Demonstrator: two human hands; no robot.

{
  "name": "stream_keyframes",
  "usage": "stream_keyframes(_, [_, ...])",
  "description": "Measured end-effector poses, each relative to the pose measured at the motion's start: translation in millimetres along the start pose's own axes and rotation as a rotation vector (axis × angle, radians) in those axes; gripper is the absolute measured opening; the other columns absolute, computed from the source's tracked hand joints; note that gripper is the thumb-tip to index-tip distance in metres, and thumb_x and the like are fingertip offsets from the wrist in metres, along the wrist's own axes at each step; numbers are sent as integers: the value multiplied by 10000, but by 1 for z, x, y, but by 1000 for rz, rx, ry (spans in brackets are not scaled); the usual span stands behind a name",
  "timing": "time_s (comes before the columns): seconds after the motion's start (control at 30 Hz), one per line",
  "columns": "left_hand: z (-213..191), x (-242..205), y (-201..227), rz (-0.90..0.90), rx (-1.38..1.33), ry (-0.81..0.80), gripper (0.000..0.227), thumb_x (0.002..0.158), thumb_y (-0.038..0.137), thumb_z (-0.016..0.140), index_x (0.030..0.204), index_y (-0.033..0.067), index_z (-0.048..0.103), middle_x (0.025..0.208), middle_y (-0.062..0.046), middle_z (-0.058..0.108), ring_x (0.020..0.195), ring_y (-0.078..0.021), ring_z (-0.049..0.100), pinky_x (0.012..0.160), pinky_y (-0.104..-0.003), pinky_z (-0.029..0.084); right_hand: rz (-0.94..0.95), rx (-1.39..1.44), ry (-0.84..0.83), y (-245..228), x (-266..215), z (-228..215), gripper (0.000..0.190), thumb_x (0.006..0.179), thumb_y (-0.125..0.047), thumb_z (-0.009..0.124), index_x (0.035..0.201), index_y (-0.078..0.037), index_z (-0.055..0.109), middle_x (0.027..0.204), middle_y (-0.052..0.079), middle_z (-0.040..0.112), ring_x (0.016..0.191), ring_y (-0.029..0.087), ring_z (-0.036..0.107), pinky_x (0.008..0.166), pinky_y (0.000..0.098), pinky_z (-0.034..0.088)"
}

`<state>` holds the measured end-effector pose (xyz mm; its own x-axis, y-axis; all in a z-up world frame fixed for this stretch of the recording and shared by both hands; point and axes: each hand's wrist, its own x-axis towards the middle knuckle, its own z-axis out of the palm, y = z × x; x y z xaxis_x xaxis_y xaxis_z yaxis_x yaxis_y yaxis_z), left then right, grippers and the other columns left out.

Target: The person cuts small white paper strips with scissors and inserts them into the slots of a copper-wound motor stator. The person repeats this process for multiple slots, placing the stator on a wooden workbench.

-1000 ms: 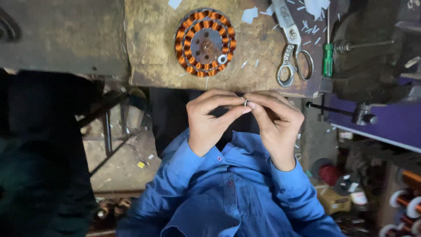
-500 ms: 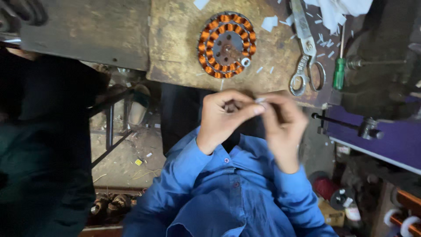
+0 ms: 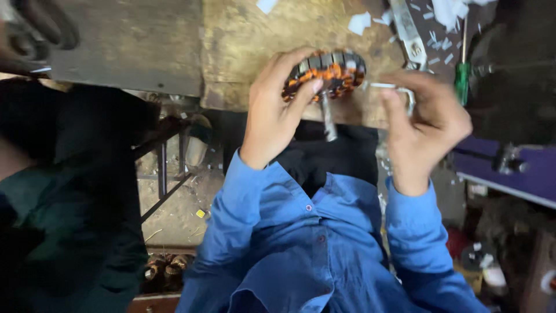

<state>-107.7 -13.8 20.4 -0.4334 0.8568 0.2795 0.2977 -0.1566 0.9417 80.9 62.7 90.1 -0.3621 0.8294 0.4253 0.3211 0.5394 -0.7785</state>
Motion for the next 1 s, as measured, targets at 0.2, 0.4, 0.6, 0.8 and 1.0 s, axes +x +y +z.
stream_keyframes(0.2, [11,-17,19,18,-51,-119,296,1039,100,738,1300,75,599,1262,-92,624,1191,-250,624,1056,-321,494,-230,29,-183,3,7,-3,122,910,105,796,972,62,700,1023,173,706,1057,319,735,964,385,610])
stream_keyframes(0.4, [6,-13,16,39,-86,-117,335,993,97,741,1296,71,602,1250,-90,611,1199,-245,594,1061,-319,452,-387,-84,-292,-3,14,-4,116,819,129,800,872,80,709,944,199,700,1043,374,736,930,434,625])
stream_keyframes(0.6, [7,-14,17,-30,-121,-91,301,954,84,799,1223,55,666,1123,-61,648,1069,-200,597,977,-297,463,-346,-119,-325,-10,17,-3,133,800,100,813,899,59,735,953,169,717,1042,351,735,917,421,603])
stream_keyframes(0.8, [19,-18,24,-75,-150,-6,301,921,54,828,1191,58,698,1047,-43,620,1012,-168,577,950,-276,467,-237,-46,-300,-5,15,-4,154,835,86,831,932,44,719,977,146,720,1079,345,740,929,407,593])
stream_keyframes(1.0, [25,-13,35,-120,-104,33,376,908,82,836,1261,102,709,1000,-38,589,951,-159,554,842,-249,444,-326,-203,-275,-9,11,-3,184,892,80,850,1037,26,748,1035,127,705,1120,308,728,951,381,597])
